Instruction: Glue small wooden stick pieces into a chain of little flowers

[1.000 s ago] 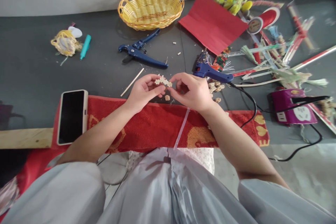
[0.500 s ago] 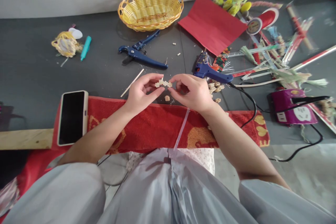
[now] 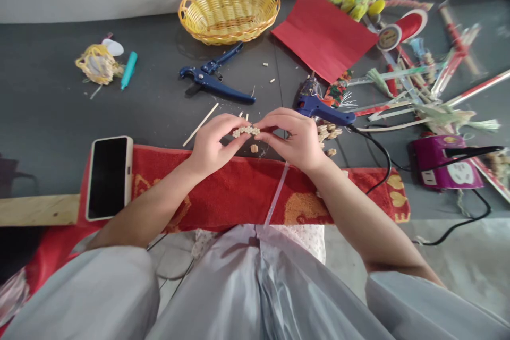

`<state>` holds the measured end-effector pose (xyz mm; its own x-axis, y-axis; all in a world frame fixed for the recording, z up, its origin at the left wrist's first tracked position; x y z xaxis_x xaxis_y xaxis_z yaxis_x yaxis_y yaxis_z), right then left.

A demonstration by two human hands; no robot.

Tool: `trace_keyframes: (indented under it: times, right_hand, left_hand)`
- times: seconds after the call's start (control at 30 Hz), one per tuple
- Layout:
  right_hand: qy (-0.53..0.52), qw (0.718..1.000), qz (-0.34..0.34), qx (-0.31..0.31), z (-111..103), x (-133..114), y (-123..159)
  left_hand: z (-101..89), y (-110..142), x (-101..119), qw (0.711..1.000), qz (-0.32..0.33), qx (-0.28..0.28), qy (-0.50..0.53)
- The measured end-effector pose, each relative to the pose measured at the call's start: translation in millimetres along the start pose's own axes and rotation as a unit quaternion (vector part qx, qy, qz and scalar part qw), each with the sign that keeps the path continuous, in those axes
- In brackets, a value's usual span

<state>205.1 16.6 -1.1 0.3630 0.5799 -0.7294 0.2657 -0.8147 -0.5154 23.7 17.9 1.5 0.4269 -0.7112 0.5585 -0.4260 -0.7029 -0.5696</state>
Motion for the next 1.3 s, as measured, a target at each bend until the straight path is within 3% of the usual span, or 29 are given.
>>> trace_keyframes:
  times: [0.3,0.47,0.63,0.77,0.9,1.03,1.17,1.23,1.3]
  right_hand:
    - [0.004,1.000,0.022,-0.002,-0.1,-3.0,0.0]
    - [0.009,0.999,0.041,-0.019,2.6,-2.4,-1.1]
    - [0.023,0.999,0.009,-0.037,4.4,-2.5,-1.5]
    - [0.049,0.996,0.016,-0.071,-6.8,-2.4,-4.9]
    - [0.112,0.984,0.084,-0.112,-31.8,-5.5,-12.7]
    - [0.196,0.948,0.168,-0.186,-55.7,-15.7,-17.4]
    - [0.337,0.864,0.261,-0.267,-74.4,-17.1,-9.2]
    - [0.388,0.830,0.287,-0.280,-82.1,-13.4,-2.3]
    - [0.404,0.821,0.291,-0.279,-86.1,-10.1,3.7]
  left_hand:
    - [-0.8,-0.6,0.7,1.000,0.014,-0.006,0.021]
    - [6.4,3.4,-7.6,0.992,-0.082,0.002,0.096]
    - [17.3,6.4,-13.4,0.946,-0.185,0.007,0.265]
    - [19.8,6.2,-16.9,0.928,-0.224,0.021,0.298]
    - [21.1,7.2,-21.6,0.928,-0.220,0.024,0.301]
    - [22.4,8.8,-24.4,0.931,-0.216,0.017,0.293]
    - [24.0,9.9,-23.7,0.931,-0.224,0.007,0.287]
    - [24.5,10.0,-22.8,0.930,-0.228,0.004,0.287]
    - [24.8,9.9,-22.2,0.929,-0.233,0.001,0.286]
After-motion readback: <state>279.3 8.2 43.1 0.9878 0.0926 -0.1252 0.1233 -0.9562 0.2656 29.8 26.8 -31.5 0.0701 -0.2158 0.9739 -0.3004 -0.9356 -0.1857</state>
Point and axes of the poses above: each hand's wrist, its own y-axis away from the middle knuckle, its own z-axis out of the palm, x = y × z, the point moved 3 cm from there along -y, towards the middle knuckle, and after that the axes turned 4 degrees about z, right-handed, at the moved point
